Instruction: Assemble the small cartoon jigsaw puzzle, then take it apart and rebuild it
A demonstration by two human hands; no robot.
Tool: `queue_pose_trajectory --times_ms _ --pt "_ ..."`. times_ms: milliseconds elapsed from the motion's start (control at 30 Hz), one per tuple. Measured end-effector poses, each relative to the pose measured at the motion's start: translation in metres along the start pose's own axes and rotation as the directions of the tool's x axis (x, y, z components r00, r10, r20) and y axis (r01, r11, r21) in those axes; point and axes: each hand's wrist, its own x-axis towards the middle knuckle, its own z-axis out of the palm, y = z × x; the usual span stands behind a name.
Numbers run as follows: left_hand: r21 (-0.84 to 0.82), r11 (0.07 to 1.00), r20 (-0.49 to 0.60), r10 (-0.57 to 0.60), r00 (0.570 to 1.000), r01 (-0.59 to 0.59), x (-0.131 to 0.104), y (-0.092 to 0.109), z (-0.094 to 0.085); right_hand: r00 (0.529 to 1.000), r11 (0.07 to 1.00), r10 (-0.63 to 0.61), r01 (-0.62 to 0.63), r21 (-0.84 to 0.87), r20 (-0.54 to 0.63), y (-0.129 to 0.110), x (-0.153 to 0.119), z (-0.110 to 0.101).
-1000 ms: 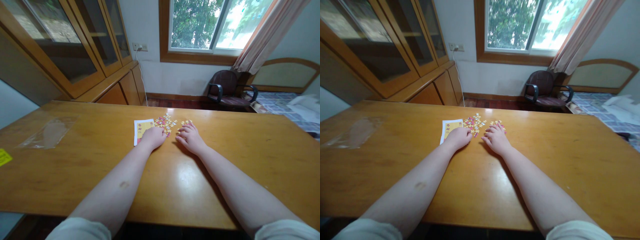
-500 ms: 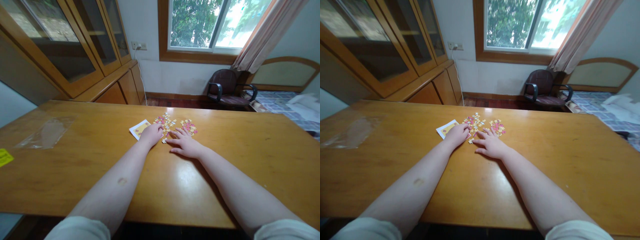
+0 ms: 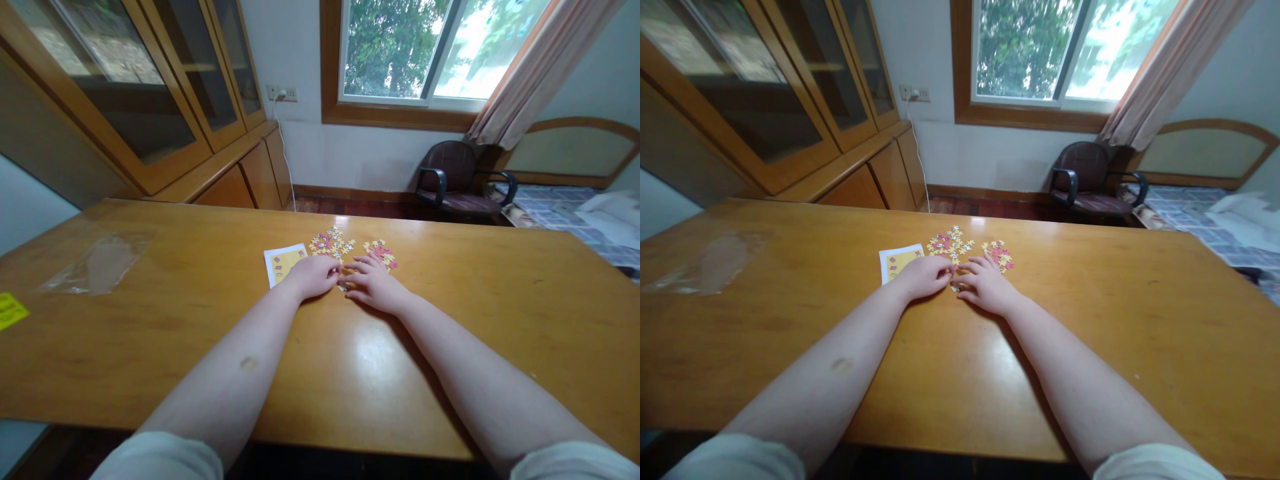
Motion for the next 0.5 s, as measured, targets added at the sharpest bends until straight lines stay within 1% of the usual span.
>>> queue_pose_trajectory --times_ms 100,200,267,367,433,500 --pt "-0.04 0.996 -0.004 0.077 0.997 -0.077 0.0 0.001 0.002 1.0 0.999 -0.021 0.021 -0.027 -0.01 0.001 0.0 0.004" --pt "-0.049 0.992 0.016 0.113 0.993 -0.112 0.0 0.001 0.002 0.999 0.999 -0.038 0.038 -0.018 -0.028 0.002 0.001 0.006" --pt "-0.053 0.993 0.026 0.11 0.994 -0.109 0.0 0.001 0.001 0.998 0.999 -0.048 0.048 0.002 -0.04 0.004 0.001 0.007" --pt "-0.075 0.995 0.017 0.07 0.997 -0.068 0.0 0.0 0.002 0.996 0.998 -0.04 0.044 0.05 -0.084 0.007 0.002 0.006" --pt "-0.085 0.996 0.008 0.039 0.999 -0.038 0.0 0.0 0.003 0.99 0.997 -0.003 0.015 0.081 -0.141 0.01 0.003 0.006" --pt "-0.085 0.996 0.007 0.032 0.999 -0.032 0.0 0.0 0.003 0.977 0.994 0.06 -0.04 0.101 -0.204 0.014 0.003 0.007"
